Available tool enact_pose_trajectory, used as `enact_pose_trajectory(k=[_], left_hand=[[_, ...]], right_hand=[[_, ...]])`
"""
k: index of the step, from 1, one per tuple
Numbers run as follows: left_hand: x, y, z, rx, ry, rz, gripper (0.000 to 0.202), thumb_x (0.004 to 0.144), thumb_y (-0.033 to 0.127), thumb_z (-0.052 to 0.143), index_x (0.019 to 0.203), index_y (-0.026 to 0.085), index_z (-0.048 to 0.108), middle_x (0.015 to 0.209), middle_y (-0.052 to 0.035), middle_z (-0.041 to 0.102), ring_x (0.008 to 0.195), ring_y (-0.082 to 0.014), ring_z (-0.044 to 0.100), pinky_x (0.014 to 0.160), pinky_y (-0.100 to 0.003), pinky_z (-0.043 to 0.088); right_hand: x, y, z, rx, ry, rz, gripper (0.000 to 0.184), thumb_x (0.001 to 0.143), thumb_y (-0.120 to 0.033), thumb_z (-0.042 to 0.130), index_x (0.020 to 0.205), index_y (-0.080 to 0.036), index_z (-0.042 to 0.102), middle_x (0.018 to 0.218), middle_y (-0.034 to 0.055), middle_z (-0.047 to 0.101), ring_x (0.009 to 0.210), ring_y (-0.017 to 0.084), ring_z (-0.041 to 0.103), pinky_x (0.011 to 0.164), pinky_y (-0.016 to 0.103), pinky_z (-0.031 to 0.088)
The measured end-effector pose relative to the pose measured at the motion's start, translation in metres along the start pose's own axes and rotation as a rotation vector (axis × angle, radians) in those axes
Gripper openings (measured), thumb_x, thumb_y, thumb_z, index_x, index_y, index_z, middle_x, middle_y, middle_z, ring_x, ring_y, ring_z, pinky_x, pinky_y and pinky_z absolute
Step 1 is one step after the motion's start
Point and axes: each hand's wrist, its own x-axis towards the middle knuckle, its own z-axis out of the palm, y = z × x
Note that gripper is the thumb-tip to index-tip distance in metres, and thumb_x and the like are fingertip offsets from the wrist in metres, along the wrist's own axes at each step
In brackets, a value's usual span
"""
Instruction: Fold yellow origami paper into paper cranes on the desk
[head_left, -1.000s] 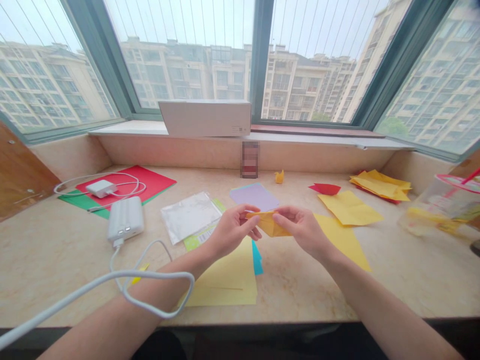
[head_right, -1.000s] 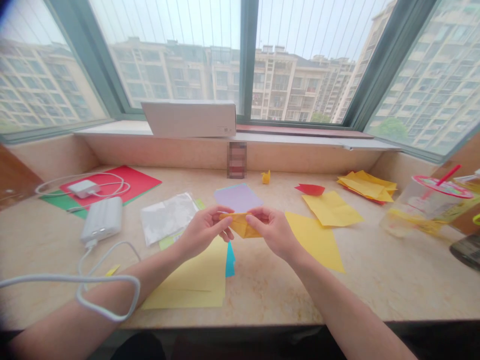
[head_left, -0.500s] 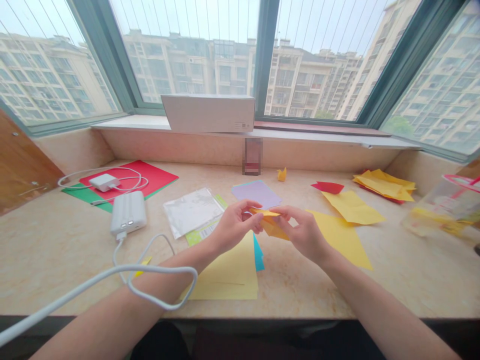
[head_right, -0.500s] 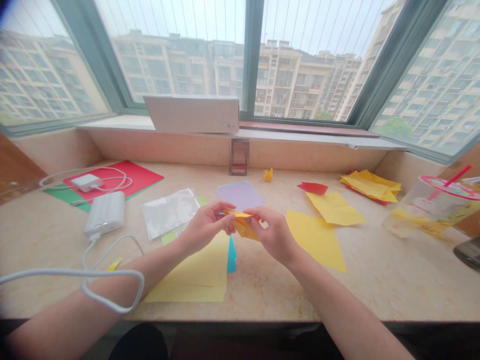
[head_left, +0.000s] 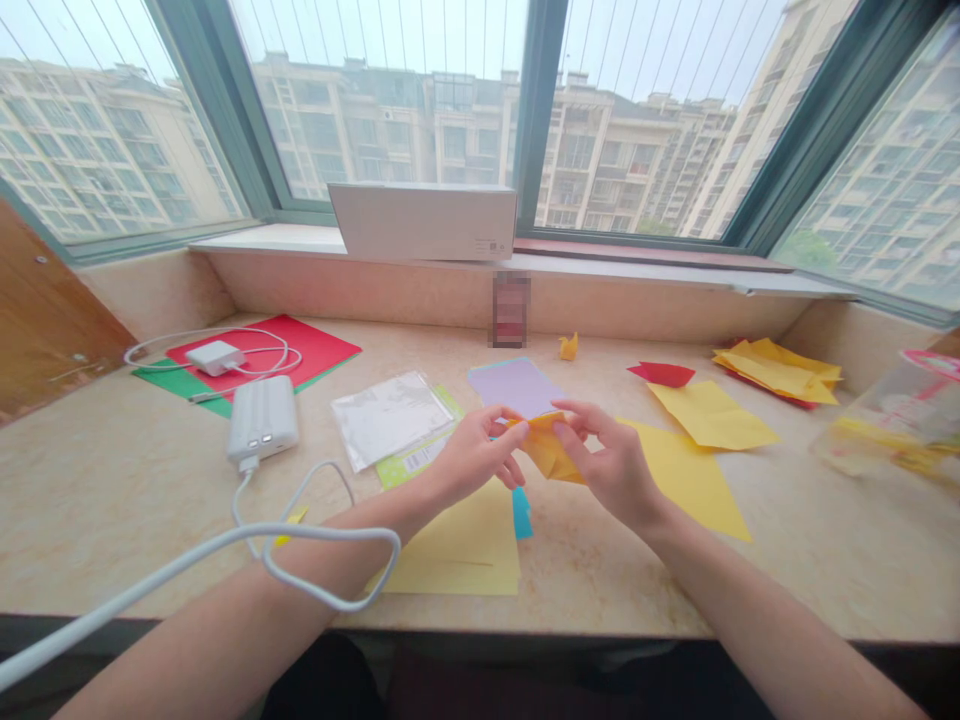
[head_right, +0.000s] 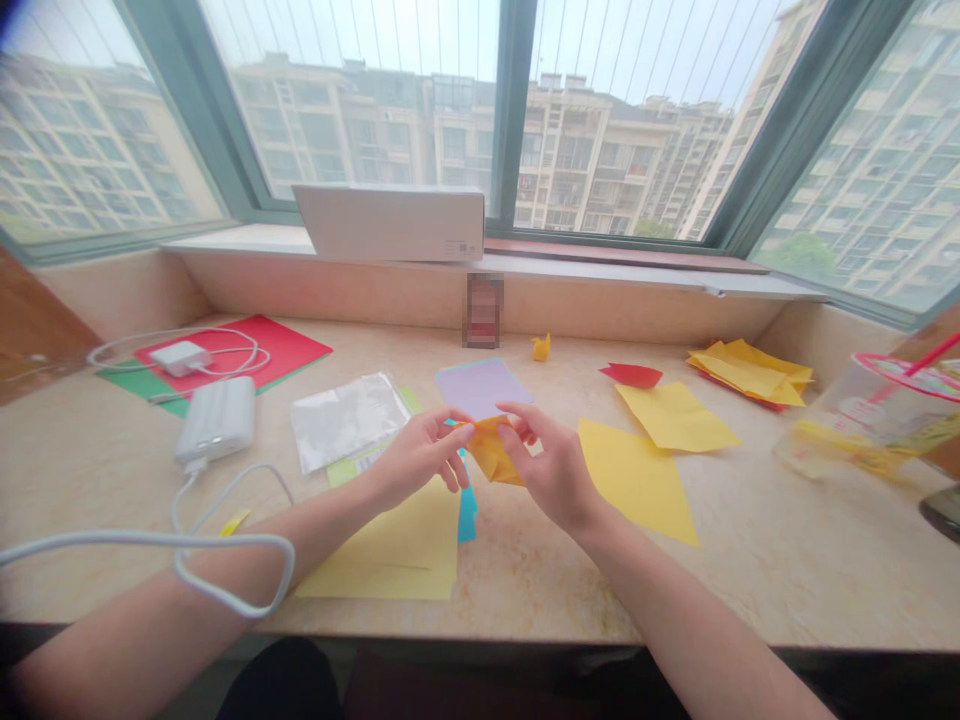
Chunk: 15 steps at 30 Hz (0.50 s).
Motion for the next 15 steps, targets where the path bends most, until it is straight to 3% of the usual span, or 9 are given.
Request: enact_pose_trajectory(k=[3,8,11,15], left_hand=[[-0.0013,0.0017,0.0011,-0.018,-0.016,-0.066,0.027,0.084,0.034,0.065,0.099,0.015,0.056,0.07,-0.002,0.067,0.049,-0.0174,0.069,0.044,-0.023,0.054],[-0.0034,0.0069,0.0004,-0.127,-0.088,-0.078,0.023,0.077,0.017,0.059,0.099,0.015,0.056,0.086,-0.0055,0.073,0.06,-0.0153,0.072,0.057,-0.026,0.059],[-0.0035,0.007,-0.0001,-0.181,-0.124,-0.036,0.025,0.075,0.014,0.058,0.1,0.014,0.058,0.085,-0.005,0.074,0.07,-0.0153,0.073,0.066,-0.028,0.06],[-0.0027,0.0032,0.0002,-0.189,-0.153,0.011,0.027,0.077,0.016,0.06,0.103,0.013,0.061,0.088,-0.0062,0.075,0.078,-0.0173,0.073,0.072,-0.03,0.06]], right_hand=[[-0.0018,0.0008,0.0003,-0.018,-0.023,-0.053,0.028,0.095,-0.03,0.058,0.123,-0.027,0.059,0.078,-0.0028,0.07,0.07,0.015,0.064,0.071,0.027,0.052],[-0.0002,0.0023,-0.0006,-0.077,-0.04,-0.121,0.015,0.098,-0.025,0.053,0.108,-0.027,0.063,0.093,0.0009,0.071,0.077,0.016,0.065,0.073,0.029,0.053],[0.0027,0.0036,-0.0018,-0.094,-0.035,-0.182,0.014,0.098,-0.022,0.052,0.102,-0.024,0.065,0.098,0.0038,0.068,0.08,0.017,0.063,0.076,0.032,0.054],[0.0043,0.0063,-0.0029,-0.108,-0.051,-0.21,0.018,0.097,-0.02,0.054,0.108,-0.024,0.068,0.108,0.0072,0.062,0.091,0.019,0.064,0.079,0.035,0.056]])
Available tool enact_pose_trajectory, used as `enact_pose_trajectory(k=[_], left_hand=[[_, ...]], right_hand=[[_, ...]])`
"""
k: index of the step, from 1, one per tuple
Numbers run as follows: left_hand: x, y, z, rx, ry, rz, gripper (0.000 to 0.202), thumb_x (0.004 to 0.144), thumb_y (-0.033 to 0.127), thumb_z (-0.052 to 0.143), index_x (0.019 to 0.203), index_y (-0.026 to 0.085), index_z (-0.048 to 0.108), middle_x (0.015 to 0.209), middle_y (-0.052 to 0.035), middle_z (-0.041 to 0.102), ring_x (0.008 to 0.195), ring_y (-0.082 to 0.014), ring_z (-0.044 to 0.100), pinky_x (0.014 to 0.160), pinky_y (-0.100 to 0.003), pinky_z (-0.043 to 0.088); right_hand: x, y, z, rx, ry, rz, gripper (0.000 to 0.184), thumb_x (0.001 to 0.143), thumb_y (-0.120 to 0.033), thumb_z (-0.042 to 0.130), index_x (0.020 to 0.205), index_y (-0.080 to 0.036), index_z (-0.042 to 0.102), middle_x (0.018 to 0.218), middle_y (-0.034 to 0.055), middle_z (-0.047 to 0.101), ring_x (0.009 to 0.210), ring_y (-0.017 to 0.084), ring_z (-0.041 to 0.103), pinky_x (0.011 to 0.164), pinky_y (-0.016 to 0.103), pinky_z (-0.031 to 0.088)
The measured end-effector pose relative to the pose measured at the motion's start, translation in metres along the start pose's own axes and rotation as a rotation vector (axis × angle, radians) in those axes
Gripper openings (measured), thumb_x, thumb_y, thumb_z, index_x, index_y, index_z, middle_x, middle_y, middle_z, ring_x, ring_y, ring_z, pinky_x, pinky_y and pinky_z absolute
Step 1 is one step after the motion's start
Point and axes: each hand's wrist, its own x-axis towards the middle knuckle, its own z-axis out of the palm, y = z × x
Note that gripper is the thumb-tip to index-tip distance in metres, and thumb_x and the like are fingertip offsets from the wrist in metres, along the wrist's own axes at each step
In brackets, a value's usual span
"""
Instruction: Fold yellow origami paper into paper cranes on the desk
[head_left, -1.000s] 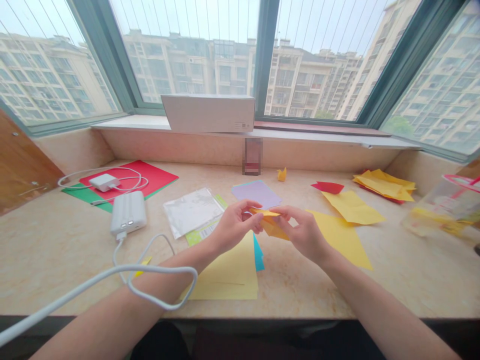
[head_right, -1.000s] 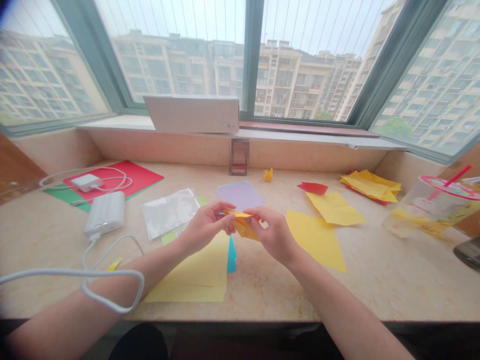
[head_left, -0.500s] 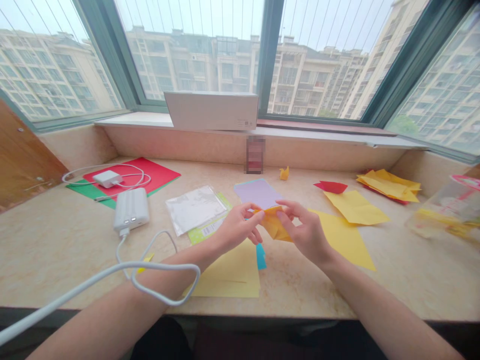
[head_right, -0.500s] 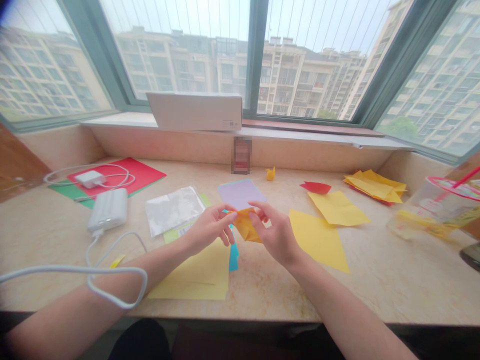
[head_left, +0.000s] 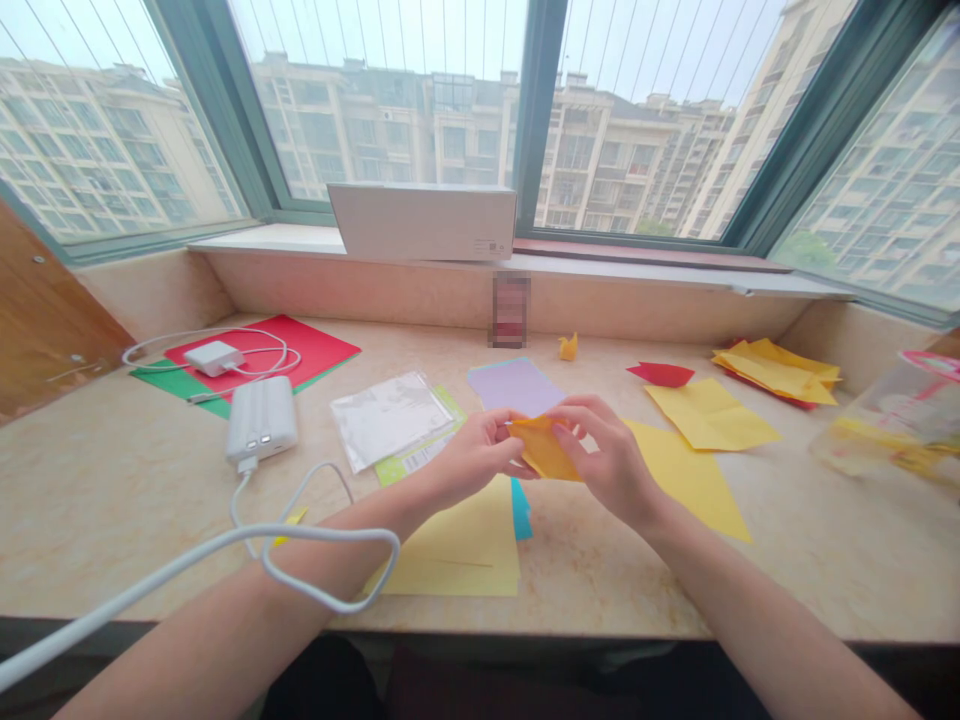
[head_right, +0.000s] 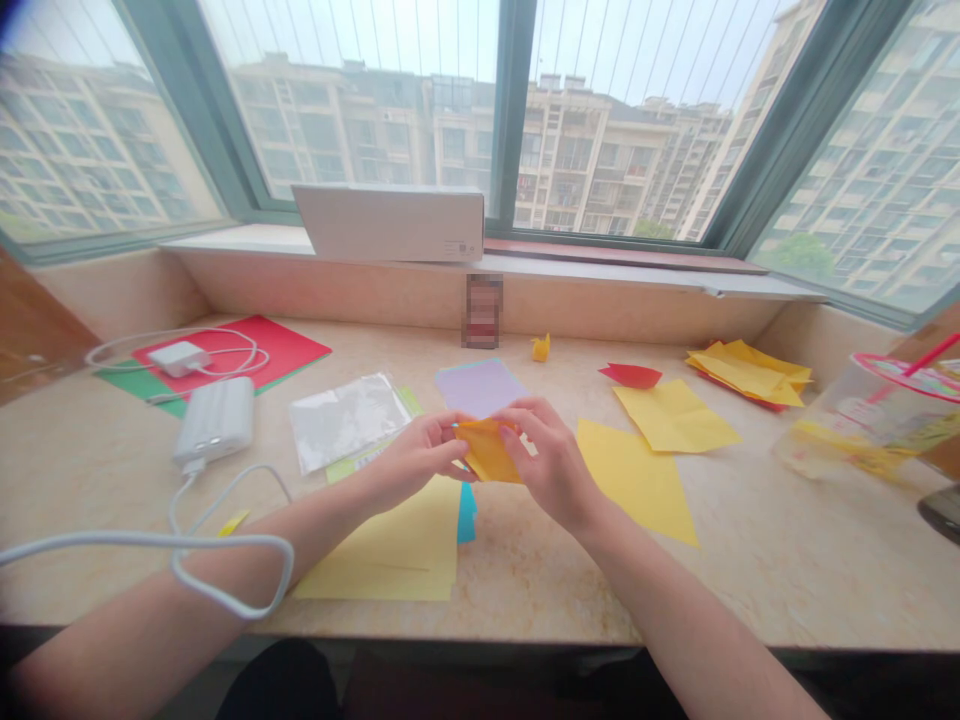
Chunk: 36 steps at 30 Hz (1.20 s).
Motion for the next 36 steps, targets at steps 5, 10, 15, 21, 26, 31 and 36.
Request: enact_pose_trajectory(k=[5,10,15,21,26,31,36], left_hand=[[0.001,-0.002,-0.002,0.026,-0.033,0.012,0.029,0.08,0.019,0.061,0.108,0.012,0.065,0.094,-0.008,0.075,0.081,-0.0181,0.073,0.073,-0.03,0.06],[0.001,-0.001,-0.004,0.025,-0.035,0.011,0.03,0.081,0.02,0.061,0.109,0.012,0.068,0.096,-0.0085,0.075,0.076,-0.0156,0.071,0.072,-0.029,0.059],[0.001,-0.002,-0.007,0.037,-0.035,-0.002,0.03,0.083,0.021,0.059,0.109,0.012,0.07,0.095,-0.009,0.075,0.073,-0.0145,0.07,0.07,-0.027,0.058],[0.001,-0.001,-0.008,0.022,-0.028,-0.024,0.028,0.082,0.022,0.06,0.105,0.012,0.073,0.087,-0.0072,0.074,0.07,-0.0134,0.067,0.068,-0.025,0.056],[0.002,0.0,-0.008,-0.053,-0.033,-0.042,0.024,0.08,0.022,0.06,0.099,0.013,0.074,0.086,-0.006,0.073,0.07,-0.0115,0.065,0.07,-0.023,0.054],[0.0,-0.001,-0.006,0.063,-0.079,-0.042,0.022,0.083,0.025,0.06,0.097,0.013,0.072,0.085,-0.0064,0.072,0.069,-0.0139,0.067,0.067,-0.026,0.056],[-0.001,-0.002,-0.004,0.143,-0.112,-0.075,0.021,0.087,0.031,0.06,0.095,0.014,0.069,0.085,-0.0061,0.071,0.071,-0.0152,0.069,0.066,-0.026,0.057]], right_hand=[[-0.002,0.003,-0.001,-0.006,-0.03,-0.05,0.027,0.097,-0.017,0.055,0.115,-0.028,0.071,0.116,0.0082,0.057,0.091,0.019,0.064,0.077,0.036,0.059],[-0.003,0.004,-0.004,-0.046,-0.021,-0.135,0.029,0.096,-0.017,0.056,0.118,-0.029,0.071,0.113,0.0074,0.06,0.091,0.02,0.064,0.08,0.038,0.058],[-0.002,0.004,-0.009,-0.123,-0.064,-0.229,0.03,0.097,-0.017,0.056,0.122,-0.027,0.069,0.111,0.0083,0.062,0.088,0.02,0.065,0.077,0.038,0.058],[-0.001,0.003,-0.015,-0.251,-0.091,-0.33,0.033,0.098,-0.017,0.054,0.127,-0.026,0.067,0.114,0.01,0.063,0.086,0.02,0.065,0.076,0.038,0.058],[-0.002,0.001,-0.015,-0.281,-0.11,-0.348,0.032,0.098,-0.019,0.054,0.127,-0.024,0.066,0.114,0.0108,0.065,0.091,0.022,0.066,0.078,0.039,0.057],[-0.002,-0.002,-0.01,-0.145,-0.11,-0.204,0.017,0.097,-0.021,0.056,0.107,-0.025,0.069,0.108,0.0079,0.063,0.093,0.021,0.066,0.083,0.038,0.057],[-0.002,-0.002,-0.006,-0.112,-0.128,-0.114,0.007,0.094,-0.021,0.059,0.092,-0.024,0.065,0.099,0.0065,0.059,0.097,0.023,0.062,0.086,0.04,0.055]])
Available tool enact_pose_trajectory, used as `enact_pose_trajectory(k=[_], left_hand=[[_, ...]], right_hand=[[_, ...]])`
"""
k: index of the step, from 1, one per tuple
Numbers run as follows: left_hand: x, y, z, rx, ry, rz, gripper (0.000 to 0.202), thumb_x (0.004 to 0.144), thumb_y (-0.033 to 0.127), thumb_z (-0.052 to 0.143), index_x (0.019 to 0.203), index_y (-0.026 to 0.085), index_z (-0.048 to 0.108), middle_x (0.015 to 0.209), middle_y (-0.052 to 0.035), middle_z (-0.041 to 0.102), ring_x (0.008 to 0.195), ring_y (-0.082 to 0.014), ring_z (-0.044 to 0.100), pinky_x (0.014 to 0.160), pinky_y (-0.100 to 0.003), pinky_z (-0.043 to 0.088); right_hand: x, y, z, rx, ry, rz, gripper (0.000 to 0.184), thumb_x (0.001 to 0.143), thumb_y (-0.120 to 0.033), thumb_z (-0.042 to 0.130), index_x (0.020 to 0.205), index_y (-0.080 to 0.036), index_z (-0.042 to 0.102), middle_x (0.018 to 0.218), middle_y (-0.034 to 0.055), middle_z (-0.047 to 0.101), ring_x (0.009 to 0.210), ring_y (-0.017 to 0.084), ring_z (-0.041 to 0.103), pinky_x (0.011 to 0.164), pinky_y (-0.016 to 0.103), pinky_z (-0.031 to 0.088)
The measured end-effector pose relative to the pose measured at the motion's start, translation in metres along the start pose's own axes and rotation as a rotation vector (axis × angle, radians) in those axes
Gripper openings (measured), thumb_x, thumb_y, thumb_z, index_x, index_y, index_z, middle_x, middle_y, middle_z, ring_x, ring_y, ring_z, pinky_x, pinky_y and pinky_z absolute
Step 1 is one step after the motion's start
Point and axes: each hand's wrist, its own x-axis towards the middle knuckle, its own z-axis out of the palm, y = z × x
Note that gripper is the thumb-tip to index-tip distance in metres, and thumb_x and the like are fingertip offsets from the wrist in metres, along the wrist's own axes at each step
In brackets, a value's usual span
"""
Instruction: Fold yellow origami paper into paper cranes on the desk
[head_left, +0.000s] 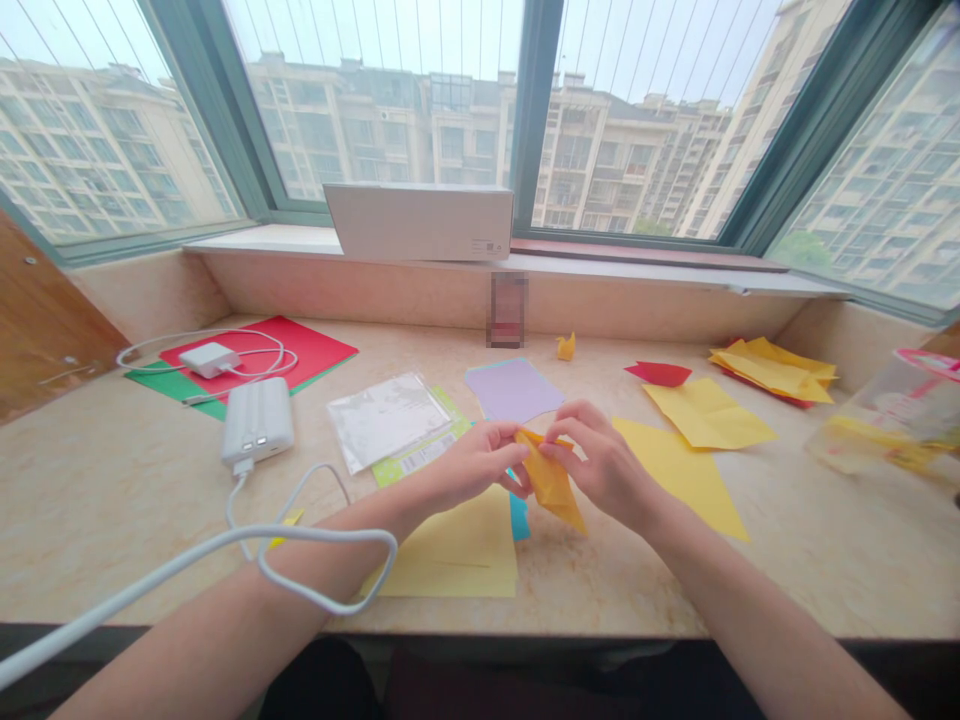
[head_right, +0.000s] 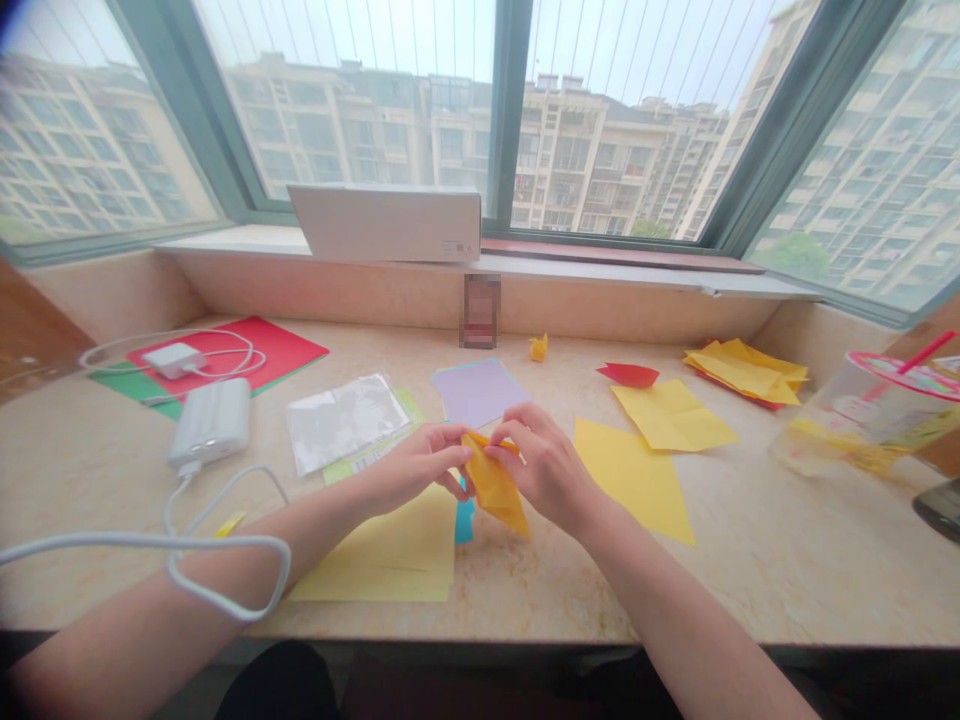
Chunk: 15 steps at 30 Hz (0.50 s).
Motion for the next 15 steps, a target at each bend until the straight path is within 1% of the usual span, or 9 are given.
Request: enact_pose_trajectory(k=[4,6,8,11,15], left_hand=[[-0.0014,0.0024,0.0016,-0.006,0.015,-0.033,0.032,0.091,0.044,0.058,0.104,0.016,0.063,0.093,-0.0076,0.07,0.071,-0.0156,0.07,0.065,-0.029,0.059],[-0.0024,0.0036,0.0022,-0.022,0.007,-0.043,0.039,0.091,0.051,0.058,0.11,0.017,0.06,0.097,-0.0081,0.07,0.07,-0.0155,0.071,0.066,-0.031,0.06],[-0.0032,0.0043,0.0023,-0.034,-0.012,-0.047,0.043,0.091,0.056,0.056,0.111,0.017,0.058,0.1,-0.0095,0.069,0.072,-0.0164,0.072,0.066,-0.032,0.06],[-0.0037,0.0043,0.0016,-0.035,-0.042,-0.034,0.045,0.092,0.058,0.054,0.109,0.017,0.057,0.105,-0.011,0.067,0.076,-0.018,0.073,0.066,-0.032,0.061],[-0.0034,0.0043,0.0008,-0.028,-0.037,-0.02,0.044,0.093,0.057,0.054,0.112,0.017,0.056,0.106,-0.0116,0.067,0.077,-0.0191,0.073,0.066,-0.032,0.061]], right_hand=[[0.0005,-0.0018,0.0003,-0.008,-0.002,-0.012,0.01,0.096,-0.017,0.056,0.091,-0.024,0.061,0.094,0.0055,0.059,0.092,0.022,0.06,0.083,0.038,0.052],[0.0009,-0.002,0.0001,-0.008,-0.007,-0.035,0.011,0.097,-0.017,0.054,0.091,-0.023,0.06,0.092,0.0051,0.062,0.09,0.022,0.06,0.082,0.037,0.05],[0.0011,-0.0011,0.0,-0.034,0.008,-0.053,0.011,0.097,-0.016,0.054,0.09,-0.023,0.058,0.091,0.005,0.064,0.089,0.022,0.06,0.082,0.038,0.048],[0.001,0.0016,0.0003,-0.075,0.034,-0.064,0.01,0.097,-0.016,0.055,0.089,-0.023,0.057,0.089,0.0045,0.066,0.087,0.022,0.06,0.081,0.038,0.046],[0.0001,0.004,0.0013,-0.051,0.061,-0.051,0.011,0.096,-0.016,0.054,0.089,-0.023,0.057,0.086,0.0042,0.066,0.085,0.022,0.06,0.08,0.037,0.046]])
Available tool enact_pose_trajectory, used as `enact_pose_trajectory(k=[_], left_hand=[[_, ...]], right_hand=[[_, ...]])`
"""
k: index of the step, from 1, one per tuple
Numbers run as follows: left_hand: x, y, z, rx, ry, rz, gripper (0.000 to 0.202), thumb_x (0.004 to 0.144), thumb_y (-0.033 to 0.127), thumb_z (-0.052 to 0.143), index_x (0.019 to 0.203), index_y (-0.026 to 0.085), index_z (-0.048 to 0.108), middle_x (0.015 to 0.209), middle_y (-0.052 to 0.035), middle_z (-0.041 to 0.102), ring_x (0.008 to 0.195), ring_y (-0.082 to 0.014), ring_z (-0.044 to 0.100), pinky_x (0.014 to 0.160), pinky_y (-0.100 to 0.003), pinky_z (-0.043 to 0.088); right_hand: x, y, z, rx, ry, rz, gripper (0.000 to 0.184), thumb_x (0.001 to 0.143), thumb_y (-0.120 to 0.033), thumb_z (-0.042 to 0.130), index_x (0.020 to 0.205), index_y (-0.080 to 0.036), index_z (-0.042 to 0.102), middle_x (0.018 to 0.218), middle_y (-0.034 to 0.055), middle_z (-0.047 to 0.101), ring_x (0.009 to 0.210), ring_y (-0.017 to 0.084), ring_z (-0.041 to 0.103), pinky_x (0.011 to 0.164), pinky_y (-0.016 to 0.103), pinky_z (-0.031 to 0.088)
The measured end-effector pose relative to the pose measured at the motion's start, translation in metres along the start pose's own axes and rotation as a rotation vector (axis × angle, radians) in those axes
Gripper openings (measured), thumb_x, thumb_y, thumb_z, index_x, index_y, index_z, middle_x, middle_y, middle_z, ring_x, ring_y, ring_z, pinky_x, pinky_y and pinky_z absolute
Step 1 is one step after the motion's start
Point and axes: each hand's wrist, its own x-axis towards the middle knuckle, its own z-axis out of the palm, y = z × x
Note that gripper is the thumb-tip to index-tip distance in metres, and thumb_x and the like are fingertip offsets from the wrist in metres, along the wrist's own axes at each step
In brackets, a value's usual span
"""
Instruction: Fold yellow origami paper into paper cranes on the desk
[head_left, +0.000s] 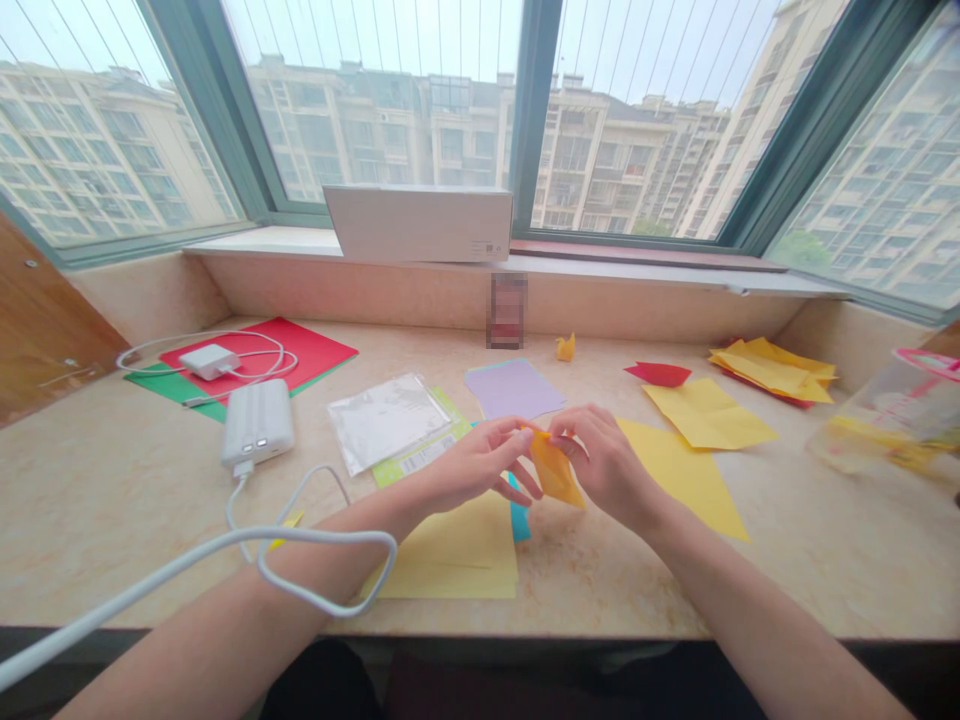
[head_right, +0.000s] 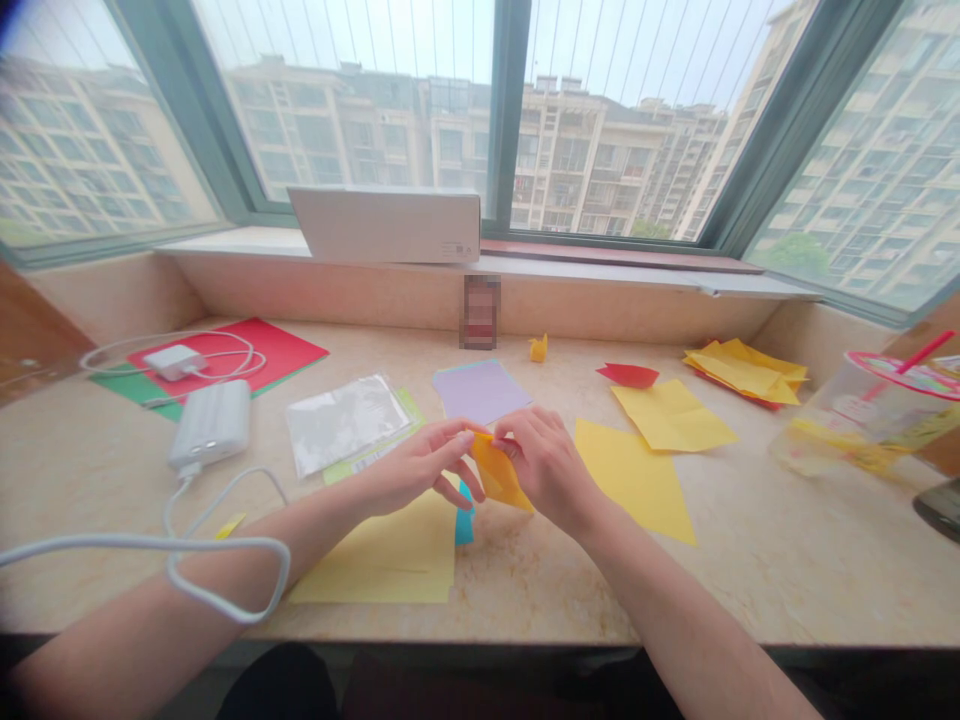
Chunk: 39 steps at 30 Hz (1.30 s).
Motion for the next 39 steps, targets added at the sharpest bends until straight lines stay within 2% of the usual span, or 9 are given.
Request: enact_pose_trajectory(k=[6,11,16,21,25,28,33,36,39], left_hand=[[0.0,0.001,0.001,-0.027,-0.013,0.023,0.046,0.094,0.058,0.05,0.116,0.018,0.059,0.115,-0.0137,0.066,0.076,-0.0184,0.073,0.064,-0.031,0.061],[0.001,-0.001,0.001,-0.053,0.027,0.031,0.04,0.094,0.054,0.053,0.112,0.018,0.06,0.107,-0.0108,0.069,0.073,-0.0168,0.072,0.065,-0.032,0.061],[0.004,-0.002,0.001,-0.039,0.18,0.077,0.031,0.091,0.046,0.06,0.1,0.015,0.063,0.087,-0.0048,0.068,0.069,-0.0132,0.068,0.064,-0.03,0.061],[0.008,-0.002,-0.004,-0.007,0.342,0.133,0.028,0.093,0.039,0.057,0.101,0.013,0.062,0.089,-0.0075,0.071,0.069,-0.0149,0.07,0.064,-0.031,0.062],[0.01,-0.007,-0.01,0.103,0.438,0.223,0.03,0.094,0.039,0.055,0.106,0.013,0.063,0.092,-0.0087,0.073,0.068,-0.0171,0.072,0.065,-0.032,0.062],[0.008,-0.013,-0.012,0.379,0.502,0.289,0.03,0.097,0.037,0.049,0.11,0.015,0.066,0.084,-0.0058,0.073,0.067,-0.0175,0.072,0.066,-0.029,0.059],[0.003,-0.017,-0.01,0.785,0.463,0.397,0.031,0.1,0.028,0.042,0.115,0.018,0.068,0.076,-0.0043,0.073,0.071,-0.0176,0.071,0.074,-0.029,0.053],[0.003,-0.017,-0.01,0.865,0.434,0.433,0.031,0.1,0.026,0.043,0.116,0.018,0.068,0.081,-0.0057,0.074,0.074,-0.0178,0.071,0.076,-0.029,0.052],[0.003,-0.016,-0.01,0.858,0.434,0.433,0.031,0.1,0.026,0.042,0.116,0.017,0.067,0.083,-0.0066,0.075,0.074,-0.0179,0.072,0.073,-0.028,0.053]], right_hand=[[0.0,-0.001,0.001,0.123,0.034,0.077,0.009,0.098,-0.018,0.05,0.093,-0.025,0.054,0.094,0.0052,0.066,0.092,0.022,0.061,0.083,0.037,0.05],[0.001,-0.002,-0.002,0.169,0.064,0.079,0.01,0.099,-0.019,0.047,0.092,-0.025,0.052,0.109,0.008,0.064,0.106,0.023,0.061,0.091,0.041,0.05],[0.002,-0.002,-0.004,0.172,0.073,0.073,0.009,0.1,-0.023,0.048,0.093,-0.025,0.054,0.121,0.0101,0.06,0.117,0.025,0.057,0.099,0.045,0.047],[0.004,0.001,-0.006,0.215,0.11,0.136,0.012,0.1,-0.032,0.048,0.094,-0.025,0.055,0.123,0.0107,0.06,0.118,0.026,0.057,0.1,0.047,0.047],[0.006,0.002,-0.008,0.28,0.059,0.285,0.021,0.099,-0.042,0.05,0.096,-0.024,0.058,0.117,0.0102,0.064,0.109,0.025,0.062,0.086,0.04,0.054],[0.005,-0.002,-0.008,0.356,-0.039,0.4,0.031,0.099,-0.049,0.047,0.094,-0.022,0.06,0.093,0.007,0.069,0.086,0.022,0.066,0.071,0.033,0.054],[0.003,-0.012,-0.002,0.36,-0.124,0.547,0.035,0.094,-0.056,0.052,0.089,-0.021,0.054,0.077,0.0026,0.066,0.064,0.017,0.062,0.056,0.028,0.049],[0.003,-0.016,0.002,0.317,-0.119,0.649,0.032,0.086,-0.046,0.065,0.101,-0.022,0.05,0.081,0.0016,0.067,0.062,0.017,0.065,0.053,0.028,0.049],[0.003,-0.015,0.001,0.412,-0.149,0.73,0.04,0.086,-0.028,0.061,0.122,-0.022,0.046,0.085,0.0024,0.071,0.059,0.017,0.069,0.048,0.026,0.049]])
